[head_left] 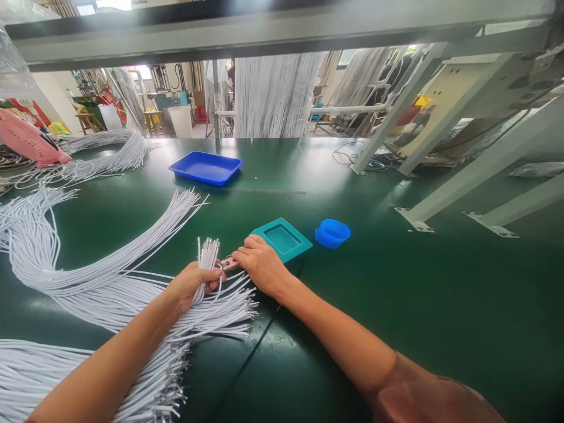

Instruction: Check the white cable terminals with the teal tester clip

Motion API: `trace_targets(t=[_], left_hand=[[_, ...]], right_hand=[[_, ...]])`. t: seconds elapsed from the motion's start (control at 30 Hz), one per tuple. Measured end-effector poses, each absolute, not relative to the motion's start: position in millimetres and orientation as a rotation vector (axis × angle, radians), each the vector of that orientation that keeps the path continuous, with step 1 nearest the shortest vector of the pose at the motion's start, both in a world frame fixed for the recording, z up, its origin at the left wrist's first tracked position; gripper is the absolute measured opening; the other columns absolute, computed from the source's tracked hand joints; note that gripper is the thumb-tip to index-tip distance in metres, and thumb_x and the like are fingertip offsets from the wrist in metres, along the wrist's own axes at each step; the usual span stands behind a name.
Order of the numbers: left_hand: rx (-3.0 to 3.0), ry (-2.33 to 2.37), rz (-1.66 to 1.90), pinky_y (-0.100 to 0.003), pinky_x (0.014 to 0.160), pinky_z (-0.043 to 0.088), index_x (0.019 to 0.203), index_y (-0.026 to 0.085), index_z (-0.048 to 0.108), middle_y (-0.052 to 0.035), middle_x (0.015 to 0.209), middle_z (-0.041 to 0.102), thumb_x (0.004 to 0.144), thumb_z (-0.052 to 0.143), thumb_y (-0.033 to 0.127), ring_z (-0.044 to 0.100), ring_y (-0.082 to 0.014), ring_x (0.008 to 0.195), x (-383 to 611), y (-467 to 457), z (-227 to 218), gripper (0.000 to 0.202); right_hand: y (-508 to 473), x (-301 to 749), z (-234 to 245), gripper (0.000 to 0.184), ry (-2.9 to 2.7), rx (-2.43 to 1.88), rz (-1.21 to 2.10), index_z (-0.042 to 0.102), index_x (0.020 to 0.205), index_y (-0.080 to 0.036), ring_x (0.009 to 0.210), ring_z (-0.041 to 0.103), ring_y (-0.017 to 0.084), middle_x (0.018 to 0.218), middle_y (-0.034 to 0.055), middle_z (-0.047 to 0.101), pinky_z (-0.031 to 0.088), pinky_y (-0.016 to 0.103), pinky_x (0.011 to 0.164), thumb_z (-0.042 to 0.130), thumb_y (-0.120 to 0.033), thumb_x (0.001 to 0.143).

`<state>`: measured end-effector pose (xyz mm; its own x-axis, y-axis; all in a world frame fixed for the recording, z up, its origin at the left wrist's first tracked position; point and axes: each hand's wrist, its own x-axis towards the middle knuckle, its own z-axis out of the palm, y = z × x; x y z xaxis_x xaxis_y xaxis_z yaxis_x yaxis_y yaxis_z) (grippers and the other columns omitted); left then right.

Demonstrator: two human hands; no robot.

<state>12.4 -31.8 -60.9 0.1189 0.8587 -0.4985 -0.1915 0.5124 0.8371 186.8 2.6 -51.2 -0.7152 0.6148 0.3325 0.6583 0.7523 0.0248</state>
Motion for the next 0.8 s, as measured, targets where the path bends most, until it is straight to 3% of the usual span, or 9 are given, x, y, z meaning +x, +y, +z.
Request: trace_targets(t=[0.23,0.3,0.33,0.4,0.47,0.63,0.8], left_hand=[[0.710,1.190,0.843,-0.013,0.036,0.028,0.080,0.008,0.055,-0.0057,0.060,0.061,0.063,0.066,0.008,0.042,-0.0036,0.041,13.2,-29.6,-61.1,0.020],[0.700,1.189,0.836,-0.013,0.036,0.029,0.080,0.008,0.055,-0.0055,0.060,0.060,0.063,0.065,0.008,0.043,-0.0035,0.041,13.2,-29.3,-60.6,0.020],[0.693,1.191,0.831,-0.013,0.036,0.029,0.080,0.008,0.055,-0.0054,0.060,0.060,0.064,0.065,0.007,0.043,-0.0033,0.041,13.1,-29.1,-60.4,0.019],[0.684,1.194,0.824,-0.013,0.036,0.030,0.081,0.008,0.055,-0.0051,0.061,0.060,0.064,0.065,0.006,0.043,-0.0032,0.041,12.8,-28.4,-60.2,0.020],[0.683,1.187,0.817,-0.013,0.037,0.031,0.081,0.008,0.054,-0.0048,0.061,0.059,0.064,0.064,0.006,0.043,-0.0032,0.041,12.5,-28.0,-59.8,0.020],[0.669,1.170,0.840,-0.014,0.037,0.032,0.081,0.009,0.055,-0.0045,0.061,0.059,0.065,0.064,0.005,0.044,-0.0045,0.042,9.7,-31.1,-54.2,0.019],[0.688,1.074,0.898,-0.016,0.043,0.037,0.099,0.011,0.057,-0.0024,0.065,0.058,0.066,0.067,0.009,0.046,-0.0054,0.047,0.0,-37.3,-47.6,0.034]], right_hand=[[5.3,190.6,-48.2,0.021,-2.698,-0.960,-0.208,0.061,0.075,-0.015,0.075,0.045,0.018,0.070,0.0063,0.063,0.033,0.031,0.076,0.046,-0.022,0.086],[8.2,195.8,-45.4,0.020,-2.645,-0.997,-0.200,0.061,0.093,-0.017,0.087,0.046,0.021,0.086,0.0069,0.065,0.031,0.035,0.085,0.050,-0.031,0.084],[10.0,198.8,-44.8,0.028,-2.571,-1.063,-0.219,0.058,0.105,-0.019,0.096,0.044,0.024,0.098,0.0077,0.063,0.027,0.040,0.090,0.051,-0.036,0.083],[13.7,203.8,-46.3,0.045,-2.359,-1.297,-0.287,0.045,0.123,-0.023,0.112,0.034,0.030,0.122,0.0099,0.051,0.018,0.050,0.095,0.048,-0.042,0.083],[16.6,206.6,-50.5,0.048,-2.228,-1.483,-0.328,0.037,0.130,-0.024,0.120,0.025,0.035,0.132,0.0110,0.041,0.012,0.056,0.096,0.041,-0.043,0.086],[18.3,206.7,-58.5,0.047,-2.225,-1.568,-0.262,0.035,0.131,-0.024,0.123,0.021,0.035,0.133,0.0100,0.039,0.013,0.056,0.097,0.035,-0.043,0.088],[18.5,207.4,-54.8,0.044,-2.187,-1.533,-0.175,0.041,0.128,-0.021,0.118,0.028,0.033,0.126,0.0122,0.046,0.019,0.052,0.096,0.038,-0.040,0.088]])
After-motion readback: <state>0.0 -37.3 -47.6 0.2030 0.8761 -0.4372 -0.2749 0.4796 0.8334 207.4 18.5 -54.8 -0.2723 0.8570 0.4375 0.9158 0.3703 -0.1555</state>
